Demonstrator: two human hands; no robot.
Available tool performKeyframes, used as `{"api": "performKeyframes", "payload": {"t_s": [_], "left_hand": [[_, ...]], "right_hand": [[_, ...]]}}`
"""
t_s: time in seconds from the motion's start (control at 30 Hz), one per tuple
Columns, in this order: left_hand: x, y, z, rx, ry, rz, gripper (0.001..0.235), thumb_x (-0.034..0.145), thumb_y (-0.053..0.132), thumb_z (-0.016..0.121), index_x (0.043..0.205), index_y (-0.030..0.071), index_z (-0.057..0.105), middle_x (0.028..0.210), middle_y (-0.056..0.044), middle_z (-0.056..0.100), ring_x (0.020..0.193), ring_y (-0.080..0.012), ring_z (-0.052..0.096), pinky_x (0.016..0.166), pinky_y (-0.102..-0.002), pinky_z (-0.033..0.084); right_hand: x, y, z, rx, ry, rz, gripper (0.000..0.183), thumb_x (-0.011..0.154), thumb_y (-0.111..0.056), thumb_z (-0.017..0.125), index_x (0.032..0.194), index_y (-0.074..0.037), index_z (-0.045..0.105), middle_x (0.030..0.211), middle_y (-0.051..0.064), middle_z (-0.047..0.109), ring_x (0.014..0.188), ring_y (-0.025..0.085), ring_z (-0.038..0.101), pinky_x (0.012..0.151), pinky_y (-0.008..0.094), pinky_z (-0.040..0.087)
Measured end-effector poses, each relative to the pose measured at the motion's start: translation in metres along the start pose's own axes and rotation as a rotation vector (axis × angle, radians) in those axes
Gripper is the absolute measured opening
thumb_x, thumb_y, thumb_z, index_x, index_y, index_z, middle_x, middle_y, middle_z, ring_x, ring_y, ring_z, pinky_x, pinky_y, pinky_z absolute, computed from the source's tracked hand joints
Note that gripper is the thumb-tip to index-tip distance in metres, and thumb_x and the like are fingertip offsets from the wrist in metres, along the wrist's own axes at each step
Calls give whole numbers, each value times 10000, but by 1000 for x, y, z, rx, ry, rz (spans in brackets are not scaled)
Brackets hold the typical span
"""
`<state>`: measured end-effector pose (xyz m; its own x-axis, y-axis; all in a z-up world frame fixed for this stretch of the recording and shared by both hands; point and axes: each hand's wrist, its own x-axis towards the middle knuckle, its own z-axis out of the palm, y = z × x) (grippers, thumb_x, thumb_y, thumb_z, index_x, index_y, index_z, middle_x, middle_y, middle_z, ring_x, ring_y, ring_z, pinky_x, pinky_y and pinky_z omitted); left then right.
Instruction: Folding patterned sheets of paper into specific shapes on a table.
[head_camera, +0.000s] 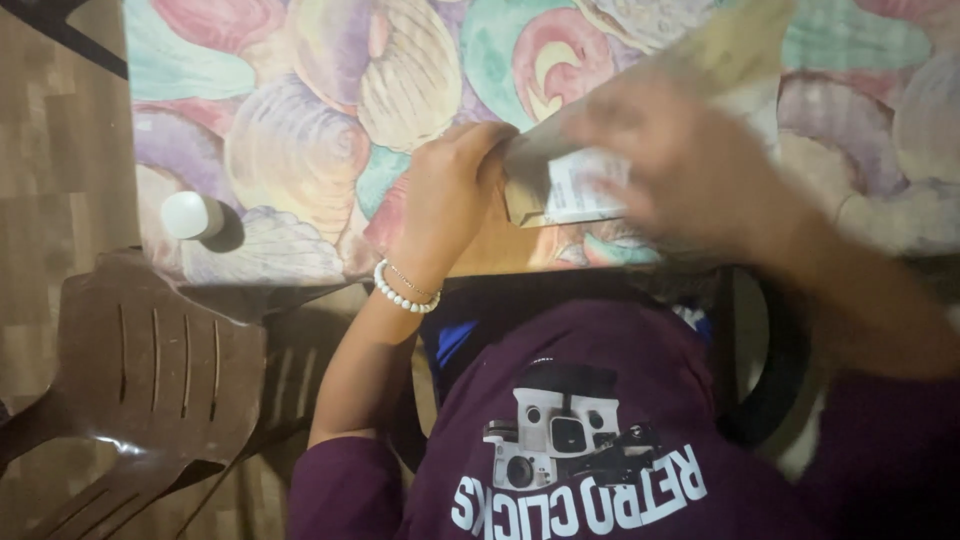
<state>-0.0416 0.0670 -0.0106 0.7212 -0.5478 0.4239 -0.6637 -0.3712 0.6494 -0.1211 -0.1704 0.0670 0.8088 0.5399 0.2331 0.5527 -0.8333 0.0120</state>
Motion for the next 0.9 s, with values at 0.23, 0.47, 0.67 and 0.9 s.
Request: {"api": "performKeyframes", "payload": {"t_s": [0.23, 0.47, 0.67, 0.9], "left_hand": [[-11, -9, 13, 146, 34, 92, 180, 939, 32, 657, 1099, 103, 702, 921, -68, 698, 782, -305, 706, 644, -405, 546], [-26, 8, 20, 115, 106, 238, 156, 941, 0, 712, 1077, 69, 745, 1147, -147, 716, 1066, -370, 714, 814, -446, 608], [-43, 26, 18, 45, 43, 272, 61, 966, 26, 695, 1007, 35, 739, 1144, -148, 732, 1116, -382, 707, 973, -461, 576], [-43, 20, 16, 29, -1, 307, 67, 967, 9, 700, 1004, -29, 740, 1142, -174, 733, 1124, -394, 700, 1010, -497, 559]], "right_hand": [[-56, -66, 62, 242, 124, 19, 352, 975, -170, 703, 1279, 5, 681, 1187, 163, 705, 1088, 301, 675, 927, 395, 566], [-64, -72, 81, 133, 254, 50, 450, 970, -321, 729, 1307, -26, 689, 1230, 155, 679, 1137, 329, 664, 921, 437, 570], [-68, -72, 80, 196, 289, 51, 381, 978, -267, 723, 1261, -13, 707, 1252, 165, 690, 1131, 347, 678, 942, 445, 566], [-77, -66, 73, 293, 334, 5, 388, 940, -204, 778, 1253, 17, 717, 1251, 208, 703, 1133, 382, 686, 961, 481, 576]]}}
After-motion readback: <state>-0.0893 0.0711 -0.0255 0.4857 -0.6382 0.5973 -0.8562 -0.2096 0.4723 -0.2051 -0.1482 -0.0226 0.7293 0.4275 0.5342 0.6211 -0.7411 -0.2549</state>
